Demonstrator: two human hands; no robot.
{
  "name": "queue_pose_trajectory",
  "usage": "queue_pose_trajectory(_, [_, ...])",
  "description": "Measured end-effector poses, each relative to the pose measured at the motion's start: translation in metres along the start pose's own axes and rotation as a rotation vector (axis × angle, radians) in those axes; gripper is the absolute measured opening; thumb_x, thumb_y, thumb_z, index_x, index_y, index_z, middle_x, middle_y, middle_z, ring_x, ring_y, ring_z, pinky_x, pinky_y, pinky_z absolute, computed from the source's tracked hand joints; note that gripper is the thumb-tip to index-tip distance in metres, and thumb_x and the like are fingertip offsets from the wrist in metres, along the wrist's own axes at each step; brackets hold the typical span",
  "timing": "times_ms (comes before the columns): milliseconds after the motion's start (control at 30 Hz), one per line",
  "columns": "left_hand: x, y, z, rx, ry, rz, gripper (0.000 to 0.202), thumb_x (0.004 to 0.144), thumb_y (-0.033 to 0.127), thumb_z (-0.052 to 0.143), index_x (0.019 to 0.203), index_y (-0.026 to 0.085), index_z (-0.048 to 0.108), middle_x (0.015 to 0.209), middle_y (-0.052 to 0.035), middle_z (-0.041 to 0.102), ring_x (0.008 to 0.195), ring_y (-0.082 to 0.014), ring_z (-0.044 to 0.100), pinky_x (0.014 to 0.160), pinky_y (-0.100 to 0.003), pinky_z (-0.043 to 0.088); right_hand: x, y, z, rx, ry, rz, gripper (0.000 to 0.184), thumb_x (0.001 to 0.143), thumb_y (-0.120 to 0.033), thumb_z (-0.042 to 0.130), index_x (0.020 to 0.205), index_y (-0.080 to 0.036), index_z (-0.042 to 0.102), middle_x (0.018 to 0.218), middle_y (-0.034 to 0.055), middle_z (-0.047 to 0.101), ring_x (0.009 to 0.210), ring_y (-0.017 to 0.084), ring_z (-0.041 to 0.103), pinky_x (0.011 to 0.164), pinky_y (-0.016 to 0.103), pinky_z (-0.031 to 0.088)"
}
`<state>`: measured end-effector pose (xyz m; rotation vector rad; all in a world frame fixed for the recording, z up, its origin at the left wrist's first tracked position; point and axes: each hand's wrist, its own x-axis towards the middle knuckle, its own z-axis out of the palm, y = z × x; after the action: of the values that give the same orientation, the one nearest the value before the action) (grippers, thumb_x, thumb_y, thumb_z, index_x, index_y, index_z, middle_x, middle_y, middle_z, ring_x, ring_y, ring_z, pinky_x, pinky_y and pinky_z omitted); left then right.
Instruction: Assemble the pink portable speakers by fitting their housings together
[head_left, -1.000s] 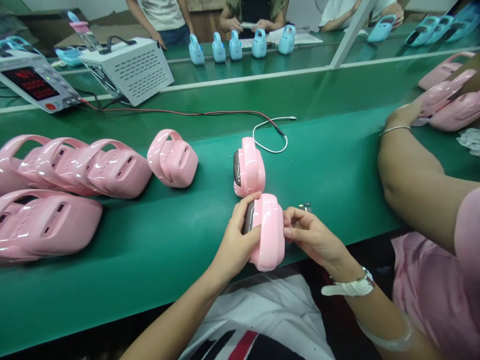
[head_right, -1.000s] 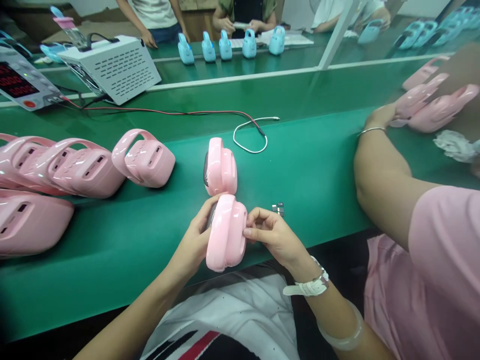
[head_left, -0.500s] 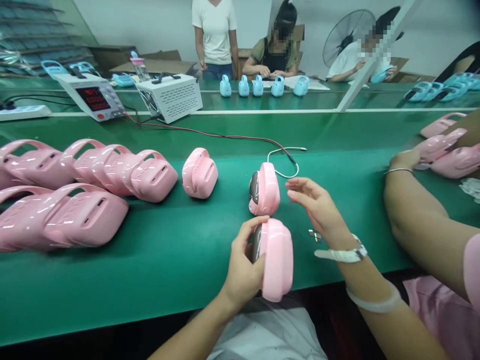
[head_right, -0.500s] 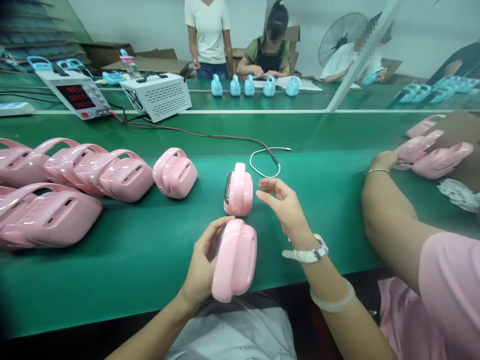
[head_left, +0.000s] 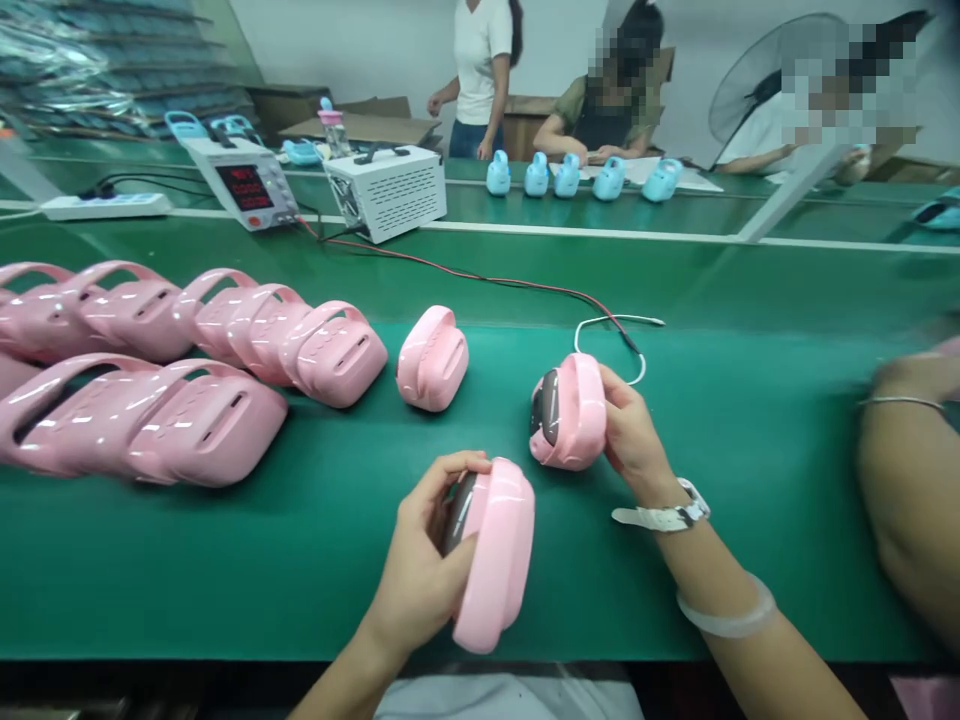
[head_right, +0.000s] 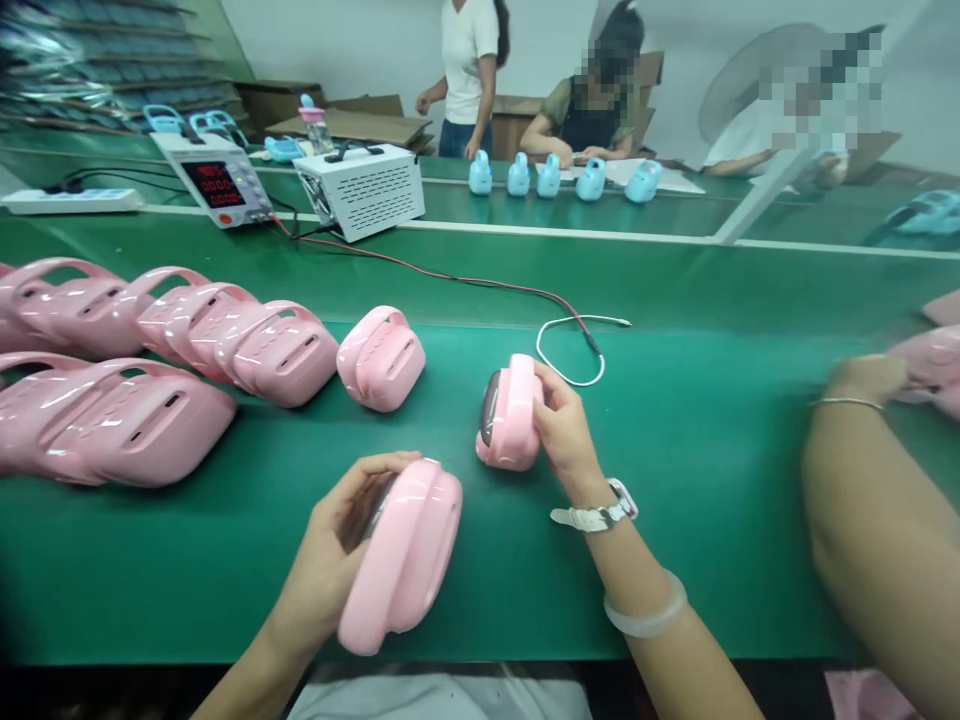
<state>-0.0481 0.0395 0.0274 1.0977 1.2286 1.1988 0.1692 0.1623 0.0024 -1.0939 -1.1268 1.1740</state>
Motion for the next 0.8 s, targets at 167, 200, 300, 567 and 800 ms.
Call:
queue_pose_trajectory(167, [0.005, -0.007, 0.002, 0.025, -0.074, -0.018, 0.032, 0.074, 0.018, 0.065, 0.105, 0.024, 0.061, 0.118, -0.003, 0.063, 0.113, -0.0216, 0.058, 0.092, -0.026, 0.045, -0.003, -0.003, 0.002, 0.014, 0.052, 0.027, 0.039, 0.061, -0.027, 0.079, 0.099, -0.025, 0.072, 0.119, 0.0044, 0.072, 0.114, 0.029, 0.064, 0.096, 0.041, 0.052])
queue_pose_trajectory(200, [0.006, -0.006, 0.001, 0.03, -0.095, -0.022, 0.033, 0.074, 0.017, 0.064, 0.106, 0.024, 0.06, 0.117, -0.0026, 0.062, 0.112, -0.0215, 0.057, 0.094, -0.027, 0.043, -0.004, -0.003, 0.003, 0.019, 0.059, 0.036, 0.039, 0.061, -0.027, 0.079, 0.1, -0.025, 0.072, 0.117, 0.0041, 0.072, 0.111, 0.028, 0.065, 0.092, 0.039, 0.053])
queue_pose_trajectory(300, [0.008, -0.005, -0.004, 0.035, -0.176, -0.072, 0.035, 0.078, 0.016, 0.061, 0.111, 0.026, 0.056, 0.113, -0.0014, 0.06, 0.108, -0.0207, 0.056, 0.094, -0.029, 0.041, -0.006, -0.004, 0.002, 0.013, 0.068, 0.057, 0.042, 0.062, -0.027, 0.078, 0.103, -0.026, 0.072, 0.116, 0.0035, 0.072, 0.107, 0.026, 0.066, 0.084, 0.036, 0.055])
queue_pose_trajectory(567, [0.009, -0.003, -0.004, -0.021, -0.213, -0.123, 0.033, 0.08, 0.016, 0.06, 0.11, 0.027, 0.054, 0.114, -0.0005, 0.055, 0.105, -0.0187, 0.052, 0.091, -0.027, 0.039, -0.006, -0.007, 0.004, -0.005, 0.08, 0.033, 0.037, 0.061, -0.028, 0.078, 0.097, -0.027, 0.074, 0.107, 0.0013, 0.073, 0.101, 0.024, 0.067, 0.081, 0.033, 0.054])
queue_pose_trajectory(800, [0.011, -0.003, -0.003, -0.022, -0.205, -0.11, 0.031, 0.081, 0.018, 0.059, 0.111, 0.026, 0.053, 0.11, 0.0003, 0.055, 0.1, -0.0164, 0.052, 0.086, -0.024, 0.04, -0.005, -0.008, 0.005, 0.01, 0.072, 0.025, 0.037, 0.061, -0.029, 0.079, 0.097, -0.026, 0.074, 0.112, 0.0024, 0.073, 0.106, 0.025, 0.066, 0.089, 0.037, 0.054])
